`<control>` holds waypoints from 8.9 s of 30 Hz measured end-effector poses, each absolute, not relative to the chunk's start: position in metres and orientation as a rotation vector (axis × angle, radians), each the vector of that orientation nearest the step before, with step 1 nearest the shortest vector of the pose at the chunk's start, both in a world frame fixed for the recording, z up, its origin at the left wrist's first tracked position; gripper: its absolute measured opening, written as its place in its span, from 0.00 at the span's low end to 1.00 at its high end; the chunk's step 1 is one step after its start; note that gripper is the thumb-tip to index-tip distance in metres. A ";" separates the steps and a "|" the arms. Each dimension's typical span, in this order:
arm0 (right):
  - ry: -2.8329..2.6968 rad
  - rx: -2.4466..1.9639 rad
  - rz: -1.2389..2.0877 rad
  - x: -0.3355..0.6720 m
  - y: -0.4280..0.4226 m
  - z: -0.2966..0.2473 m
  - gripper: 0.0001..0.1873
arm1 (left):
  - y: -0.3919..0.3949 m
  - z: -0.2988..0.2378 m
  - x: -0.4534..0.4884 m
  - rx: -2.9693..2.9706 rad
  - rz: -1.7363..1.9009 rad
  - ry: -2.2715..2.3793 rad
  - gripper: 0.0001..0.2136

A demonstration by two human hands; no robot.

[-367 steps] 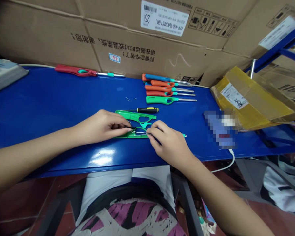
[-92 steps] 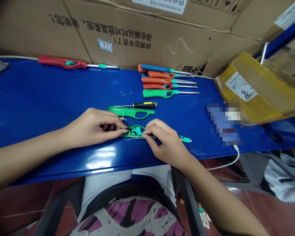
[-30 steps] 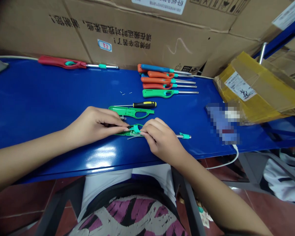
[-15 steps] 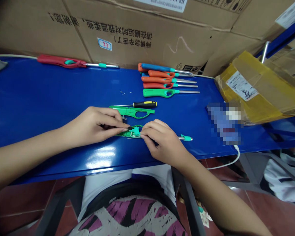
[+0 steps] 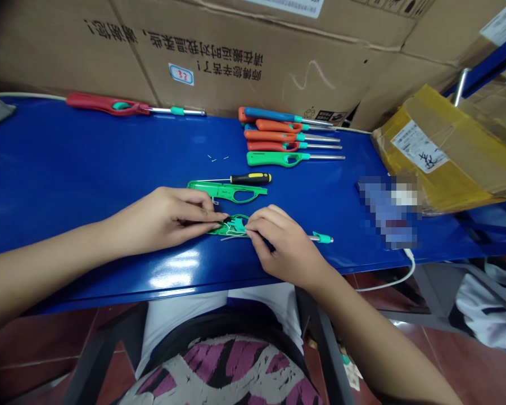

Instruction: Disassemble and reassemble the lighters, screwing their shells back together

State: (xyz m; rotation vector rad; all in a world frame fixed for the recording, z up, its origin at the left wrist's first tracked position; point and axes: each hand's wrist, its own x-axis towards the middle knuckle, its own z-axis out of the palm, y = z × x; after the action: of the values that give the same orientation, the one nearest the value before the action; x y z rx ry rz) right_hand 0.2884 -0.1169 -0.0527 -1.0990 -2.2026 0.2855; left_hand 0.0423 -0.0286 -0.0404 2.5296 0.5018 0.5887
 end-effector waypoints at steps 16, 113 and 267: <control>-2.220 -1.076 0.225 0.289 -0.117 -0.054 0.05 | -0.030 -0.043 0.043 2.572 0.673 0.499 0.07; -2.402 -1.000 0.146 0.294 -0.121 -0.054 0.13 | -0.035 -0.033 0.042 2.806 0.469 0.444 0.11; -1.914 -1.319 1.405 0.281 -0.041 -0.019 0.10 | -0.019 -0.009 0.024 2.310 0.298 1.100 0.11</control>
State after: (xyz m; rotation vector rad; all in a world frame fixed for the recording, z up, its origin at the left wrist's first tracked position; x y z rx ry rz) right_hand 0.2812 -0.0407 -0.0191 -1.3186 -1.9143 1.4053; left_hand 0.0243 -0.0191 -0.0093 2.3104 1.1001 0.2978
